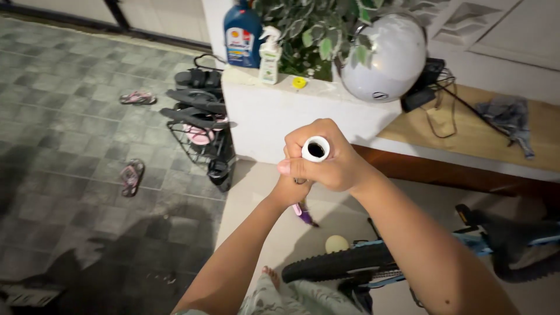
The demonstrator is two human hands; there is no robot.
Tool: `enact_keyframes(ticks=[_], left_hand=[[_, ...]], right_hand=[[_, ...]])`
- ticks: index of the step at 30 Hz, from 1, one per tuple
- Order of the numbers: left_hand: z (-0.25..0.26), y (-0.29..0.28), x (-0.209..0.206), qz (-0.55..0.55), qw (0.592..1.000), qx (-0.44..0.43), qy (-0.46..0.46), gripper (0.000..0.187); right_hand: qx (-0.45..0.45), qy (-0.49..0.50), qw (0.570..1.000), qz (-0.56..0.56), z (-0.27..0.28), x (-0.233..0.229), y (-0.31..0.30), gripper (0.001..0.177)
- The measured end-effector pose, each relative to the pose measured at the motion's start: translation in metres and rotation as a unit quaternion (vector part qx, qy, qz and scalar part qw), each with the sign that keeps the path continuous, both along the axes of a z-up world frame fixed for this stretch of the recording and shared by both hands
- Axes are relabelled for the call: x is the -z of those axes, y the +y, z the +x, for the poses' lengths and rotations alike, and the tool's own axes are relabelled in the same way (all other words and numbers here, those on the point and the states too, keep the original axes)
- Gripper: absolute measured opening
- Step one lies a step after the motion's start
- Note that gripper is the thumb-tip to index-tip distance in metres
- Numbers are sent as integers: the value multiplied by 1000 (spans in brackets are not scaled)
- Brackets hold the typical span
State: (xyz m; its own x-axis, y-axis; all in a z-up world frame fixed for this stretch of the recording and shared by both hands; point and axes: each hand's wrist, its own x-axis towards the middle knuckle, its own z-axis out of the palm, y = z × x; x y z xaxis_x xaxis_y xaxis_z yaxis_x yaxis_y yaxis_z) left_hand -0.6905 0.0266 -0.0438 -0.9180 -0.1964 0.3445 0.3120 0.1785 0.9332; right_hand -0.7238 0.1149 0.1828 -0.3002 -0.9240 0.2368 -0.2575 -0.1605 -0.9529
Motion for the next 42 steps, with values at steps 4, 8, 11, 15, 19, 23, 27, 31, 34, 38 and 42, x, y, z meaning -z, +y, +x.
enact_keyframes(ticks=[4,8,11,15,19,23,27,31,34,38,42], left_hand=[[35,-26,-2,44,999,6,-12,28],[91,-52,-4,-14,986,-48,-161,28],[132,-71,0,-54,981,-63,-176,41],[199,-95,-7,-130,970,-73,-190,45],[259,-101,-46,-151,968,-69,-189,43],[301,-98,-91,-76,986,40,-146,40],[345,-102,-85,-23,989,116,-88,39],[389,-130,-36,-21,986,79,-142,37],[424,-165,8,-69,974,29,-213,37],[459,-204,32,-164,957,-76,-227,44],[464,-218,4,-197,946,-158,-204,45]], right_hand=[[-6,-29,999,-25,31,-3,-23,36],[-26,-154,985,-74,71,-5,-35,32],[-26,-174,976,-130,107,-2,-38,32],[-15,-190,967,-167,165,0,-35,35],[123,-189,955,-194,232,-21,-31,36],[145,-114,960,-209,282,-71,-35,38],[136,-107,974,-145,330,-76,-88,34],[85,-90,985,-123,372,-34,-130,37],[117,-154,968,-159,399,14,-134,39],[128,-144,957,-215,440,51,-128,40],[153,-123,954,-227,447,27,-138,40]])
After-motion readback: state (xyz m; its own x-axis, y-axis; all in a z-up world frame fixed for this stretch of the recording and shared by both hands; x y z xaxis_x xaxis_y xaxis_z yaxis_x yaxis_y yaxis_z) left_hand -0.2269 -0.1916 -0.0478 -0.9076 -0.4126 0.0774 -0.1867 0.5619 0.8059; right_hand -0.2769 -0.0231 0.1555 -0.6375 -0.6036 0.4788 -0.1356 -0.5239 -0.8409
